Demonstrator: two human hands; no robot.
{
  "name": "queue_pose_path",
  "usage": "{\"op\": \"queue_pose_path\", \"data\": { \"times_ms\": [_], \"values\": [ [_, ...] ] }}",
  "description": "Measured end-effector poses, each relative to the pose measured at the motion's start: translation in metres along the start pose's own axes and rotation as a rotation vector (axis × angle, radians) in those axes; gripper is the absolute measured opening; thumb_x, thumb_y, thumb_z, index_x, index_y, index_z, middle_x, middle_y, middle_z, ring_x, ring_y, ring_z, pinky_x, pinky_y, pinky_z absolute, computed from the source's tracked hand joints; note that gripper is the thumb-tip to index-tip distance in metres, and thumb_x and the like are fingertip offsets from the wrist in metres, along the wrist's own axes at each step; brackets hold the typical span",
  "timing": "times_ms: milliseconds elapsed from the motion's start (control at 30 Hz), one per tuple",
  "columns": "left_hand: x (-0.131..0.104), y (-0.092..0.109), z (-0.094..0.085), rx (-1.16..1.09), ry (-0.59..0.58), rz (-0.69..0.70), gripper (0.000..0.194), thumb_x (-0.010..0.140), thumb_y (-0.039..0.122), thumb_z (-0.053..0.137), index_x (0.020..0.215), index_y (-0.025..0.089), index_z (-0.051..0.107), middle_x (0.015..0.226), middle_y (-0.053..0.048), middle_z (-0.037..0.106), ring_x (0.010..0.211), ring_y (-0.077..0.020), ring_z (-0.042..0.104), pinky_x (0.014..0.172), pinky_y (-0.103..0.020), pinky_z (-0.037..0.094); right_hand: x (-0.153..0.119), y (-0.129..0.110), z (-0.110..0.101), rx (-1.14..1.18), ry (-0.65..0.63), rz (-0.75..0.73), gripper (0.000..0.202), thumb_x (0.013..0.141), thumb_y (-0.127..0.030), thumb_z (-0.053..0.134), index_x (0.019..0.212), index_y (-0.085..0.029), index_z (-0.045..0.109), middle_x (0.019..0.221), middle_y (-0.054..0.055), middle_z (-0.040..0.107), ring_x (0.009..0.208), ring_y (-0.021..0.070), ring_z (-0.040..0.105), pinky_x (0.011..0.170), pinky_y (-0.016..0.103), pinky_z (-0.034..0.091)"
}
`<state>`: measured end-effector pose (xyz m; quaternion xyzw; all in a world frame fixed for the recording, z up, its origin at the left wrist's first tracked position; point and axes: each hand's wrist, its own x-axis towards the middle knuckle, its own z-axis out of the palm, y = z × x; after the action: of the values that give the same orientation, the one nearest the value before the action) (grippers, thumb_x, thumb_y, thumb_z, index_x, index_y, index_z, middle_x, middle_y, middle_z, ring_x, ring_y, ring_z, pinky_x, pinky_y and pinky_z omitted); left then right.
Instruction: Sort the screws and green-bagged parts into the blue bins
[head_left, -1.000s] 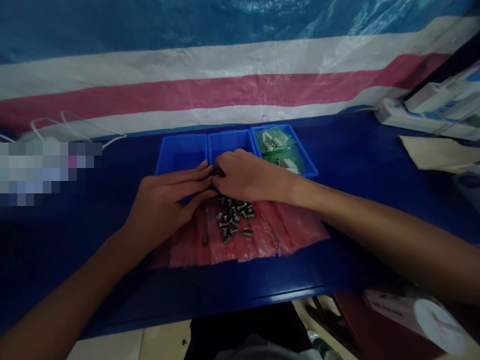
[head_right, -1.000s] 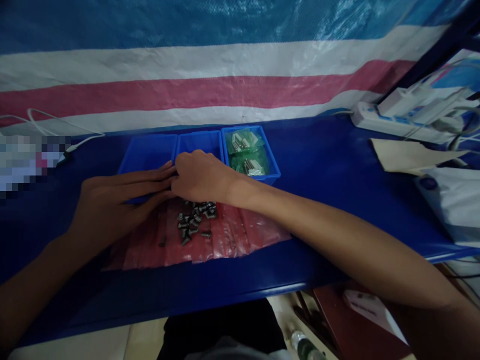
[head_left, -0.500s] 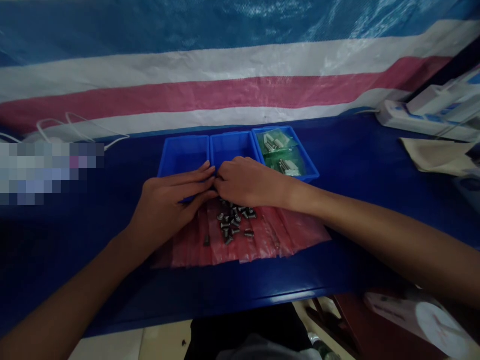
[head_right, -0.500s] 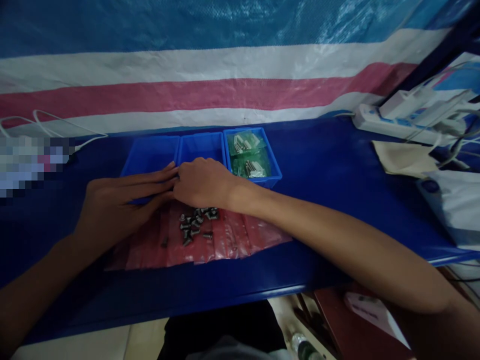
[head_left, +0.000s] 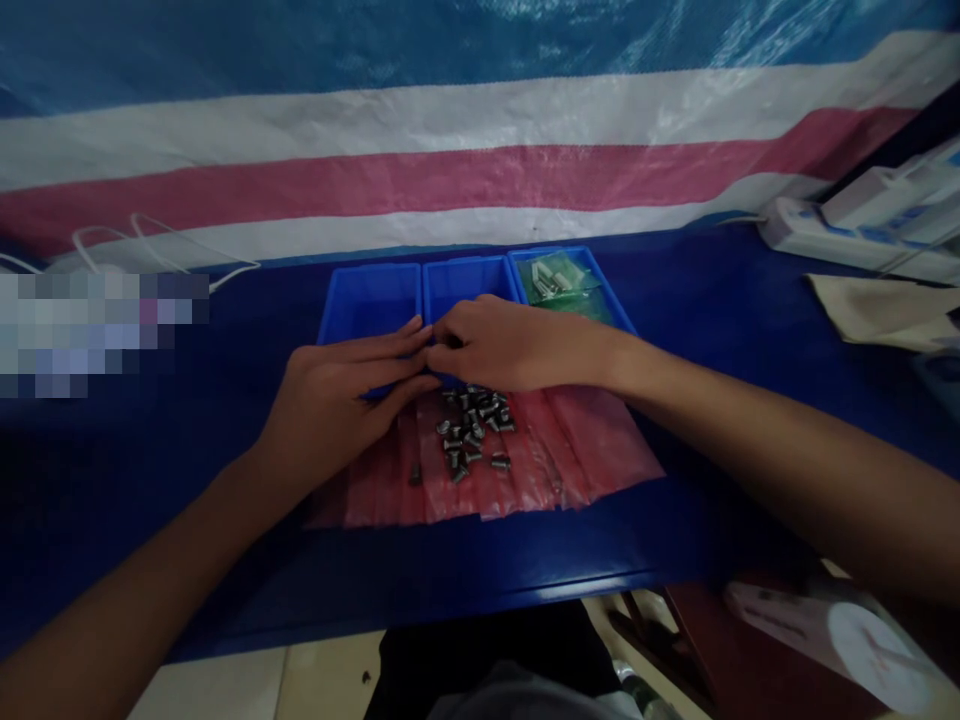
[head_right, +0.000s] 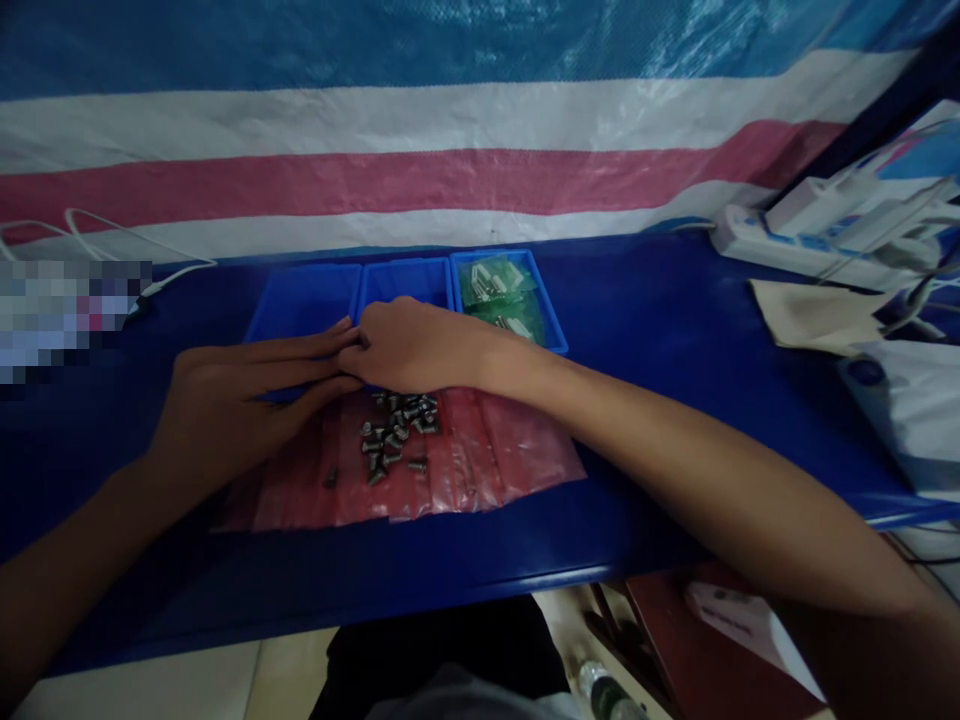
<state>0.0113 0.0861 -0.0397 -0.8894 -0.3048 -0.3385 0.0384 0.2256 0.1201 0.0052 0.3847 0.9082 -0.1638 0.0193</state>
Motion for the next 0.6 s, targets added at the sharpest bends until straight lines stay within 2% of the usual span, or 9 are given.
{"op": "queue_pose_path", "data": {
  "times_ms": [67,133,233,333,467,600],
  "values": [
    [0.0,0.001,0.0,0.006,0.0,-0.003,0.009,0.101,0.028,0.075,0.108,0.031,0.08,0.125,0.005,0.078,0.106,-0.0238,0.08,0.097,-0.038,0.072,-0.007,-0.001,-0.009,0.131,0.031,0.05,0.036,0.104,-0.03,0.047,0.077,-0.02,0.069,0.072,0.003,0.072,0.059,0.0144,0.058,0.057,0.031,0.038],
    [0.001,0.002,0.0,0.008,0.006,0.004,0.008,0.1,0.028,0.076,0.107,0.027,0.08,0.124,0.002,0.079,0.107,-0.0234,0.08,0.099,-0.036,0.071,-0.015,-0.002,-0.017,0.216,0.057,0.044,0.031,0.099,-0.026,0.053,0.071,-0.021,0.063,0.067,0.0,0.068,0.056,0.0126,0.051,0.055,0.032,0.033],
    [0.003,0.002,-0.001,-0.006,0.016,0.032,0.007,0.101,0.026,0.074,0.105,0.025,0.08,0.12,0.001,0.08,0.106,-0.0226,0.08,0.098,-0.032,0.07,-0.024,-0.006,-0.025,0.216,0.049,-0.008,0.025,0.095,-0.021,0.054,0.07,-0.02,0.061,0.063,-0.002,0.063,0.056,0.0118,0.046,0.056,0.033,0.029],
    [0.004,0.0,-0.002,-0.03,0.019,0.03,0.012,0.102,0.024,0.07,0.101,0.029,0.081,0.118,0.006,0.08,0.105,-0.0226,0.08,0.094,-0.03,0.071,-0.03,-0.014,-0.027,0.157,0.029,-0.056,0.025,0.094,-0.015,0.054,0.071,-0.02,0.063,0.062,-0.003,0.061,0.057,0.0124,0.047,0.059,0.032,0.031],
    [0.003,0.0,-0.003,-0.034,0.005,-0.011,0.018,0.102,0.024,0.067,0.103,0.034,0.081,0.124,0.01,0.077,0.106,-0.0232,0.08,0.094,-0.032,0.071,-0.035,-0.014,-0.022,0.051,0.031,-0.177,0.03,0.098,-0.008,0.05,0.084,-0.019,0.073,0.079,0.0,0.075,0.07,0.015,0.06,0.074,0.03,0.041],
    [0.004,0.0,-0.002,-0.008,0.02,0.044,0.017,0.103,0.024,0.066,0.107,0.031,0.081,0.124,0.007,0.078,0.106,-0.0236,0.08,0.094,-0.033,0.071,-0.043,-0.008,-0.02,0.051,0.118,-0.278,0.028,0.102,-0.013,0.053,0.112,-0.022,0.078,0.11,0.0,0.081,0.098,0.0195,0.07,0.091,0.032,0.045]
  ]
}}
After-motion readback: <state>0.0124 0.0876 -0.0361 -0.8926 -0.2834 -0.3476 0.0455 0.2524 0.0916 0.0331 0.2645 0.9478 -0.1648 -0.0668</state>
